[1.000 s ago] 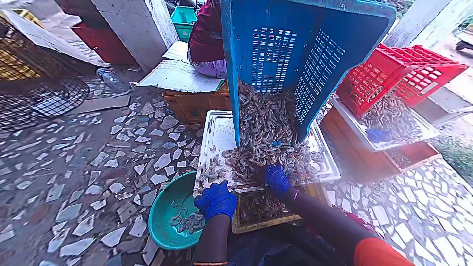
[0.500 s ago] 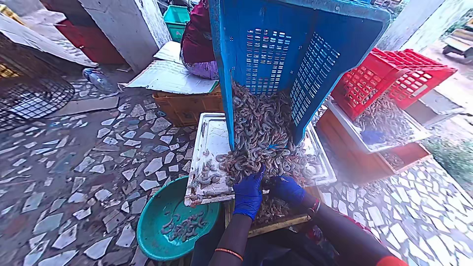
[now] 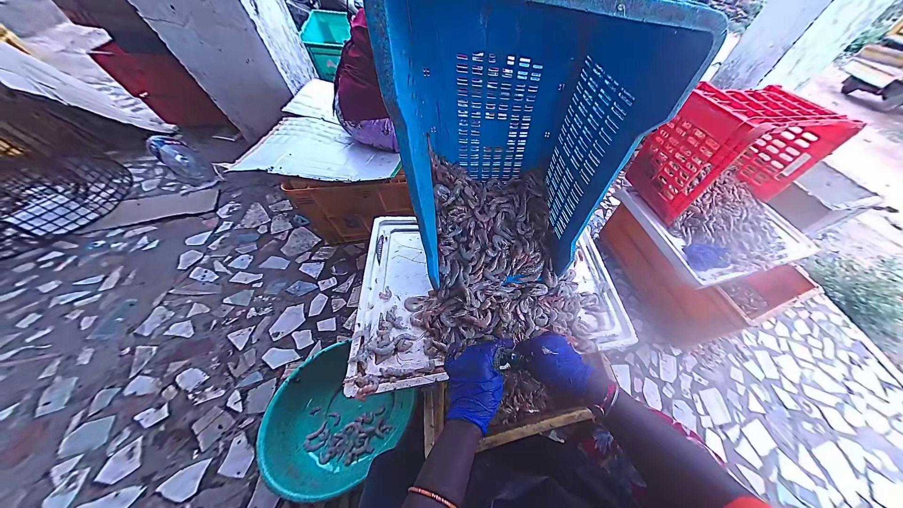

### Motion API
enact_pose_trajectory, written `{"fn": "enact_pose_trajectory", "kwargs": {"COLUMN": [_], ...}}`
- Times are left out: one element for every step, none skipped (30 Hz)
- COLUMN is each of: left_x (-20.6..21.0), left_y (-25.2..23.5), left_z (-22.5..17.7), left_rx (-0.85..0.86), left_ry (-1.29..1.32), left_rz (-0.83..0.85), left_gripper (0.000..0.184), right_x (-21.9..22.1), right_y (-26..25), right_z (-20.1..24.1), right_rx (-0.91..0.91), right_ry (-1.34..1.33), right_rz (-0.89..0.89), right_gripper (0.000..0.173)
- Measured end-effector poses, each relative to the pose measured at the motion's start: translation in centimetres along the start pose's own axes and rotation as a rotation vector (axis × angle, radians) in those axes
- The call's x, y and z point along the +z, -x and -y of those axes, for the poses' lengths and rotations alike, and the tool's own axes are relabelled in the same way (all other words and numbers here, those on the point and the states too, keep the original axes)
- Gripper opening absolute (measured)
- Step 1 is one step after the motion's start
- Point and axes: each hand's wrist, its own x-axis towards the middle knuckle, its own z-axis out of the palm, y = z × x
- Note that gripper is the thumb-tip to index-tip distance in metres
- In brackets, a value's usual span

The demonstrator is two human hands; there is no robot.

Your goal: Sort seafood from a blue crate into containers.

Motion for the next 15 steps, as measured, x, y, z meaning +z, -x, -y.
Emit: {"fn": "enact_pose_trajectory", "kwargs": {"left_x": [-0.6,-1.2,-1.4,-1.5,-1.6,-2.0,-2.3,-2.4,-2.4,-2.4,-2.4,-2.3,-2.3,-2.5,-2.6], "left_y": [-0.2,-0.4,-0.6,-0.9,-1.1,-1.2,-1.2,-1.2,-1.2,-1.1,-1.0,-0.9,-0.9,-0.9,-0.9], "left_z": [0.0,0.1,0.4,0.9,1.3,1.7,2.1,2.4,2.7,2.6,2.3,1.9,1.2,0.4,0.0], "left_rx": [-0.117,-0.234,-0.328,-0.391,-0.424,-0.425,-0.387,-0.31,-0.224,-0.163,-0.133,-0.127,-0.138,-0.158,-0.183], "left_ry": [0.124,0.225,0.297,0.322,0.312,0.273,0.237,0.215,0.226,0.257,0.266,0.232,0.146,0.037,-0.047], "left_rz": [0.056,0.099,0.11,0.098,0.099,0.129,0.18,0.252,0.317,0.361,0.393,0.42,0.447,0.475,0.481], "left_gripper": [0.052,0.049,0.046,0.041,0.041,0.046,0.055,0.068,0.08,0.083,0.075,0.063,0.054,0.049,0.047], "right_x": [0.3,0.4,0.5,0.4,0.3,0.2,0.1,0.0,-0.1,-0.2,-0.1,0.1,0.2,0.2,0.2], "right_y": [-0.1,-0.1,-0.2,-0.3,-0.3,-0.3,-0.4,-0.4,-0.3,-0.3,-0.3,-0.3,-0.2,0.0,0.3], "right_z": [-0.2,-0.3,-0.3,-0.4,-0.4,-0.5,-0.5,-0.5,-0.5,-0.3,-0.2,0.0,0.1,0.2,0.4], "right_rx": [-0.065,-0.106,-0.116,-0.103,-0.078,-0.05,-0.034,-0.021,-0.027,-0.042,-0.062,-0.07,-0.065,-0.045,-0.021], "right_ry": [0.005,-0.017,-0.039,-0.055,-0.081,-0.125,-0.17,-0.208,-0.233,-0.243,-0.248,-0.267,-0.313,-0.379,-0.475], "right_rz": [-0.009,0.003,0.024,0.041,0.046,0.04,0.03,0.029,0.022,0.021,0.022,0.035,0.045,0.062,0.072], "right_gripper": [0.029,0.027,0.026,0.027,0.027,0.026,0.026,0.026,0.027,0.028,0.029,0.03,0.028,0.027,0.025]}}
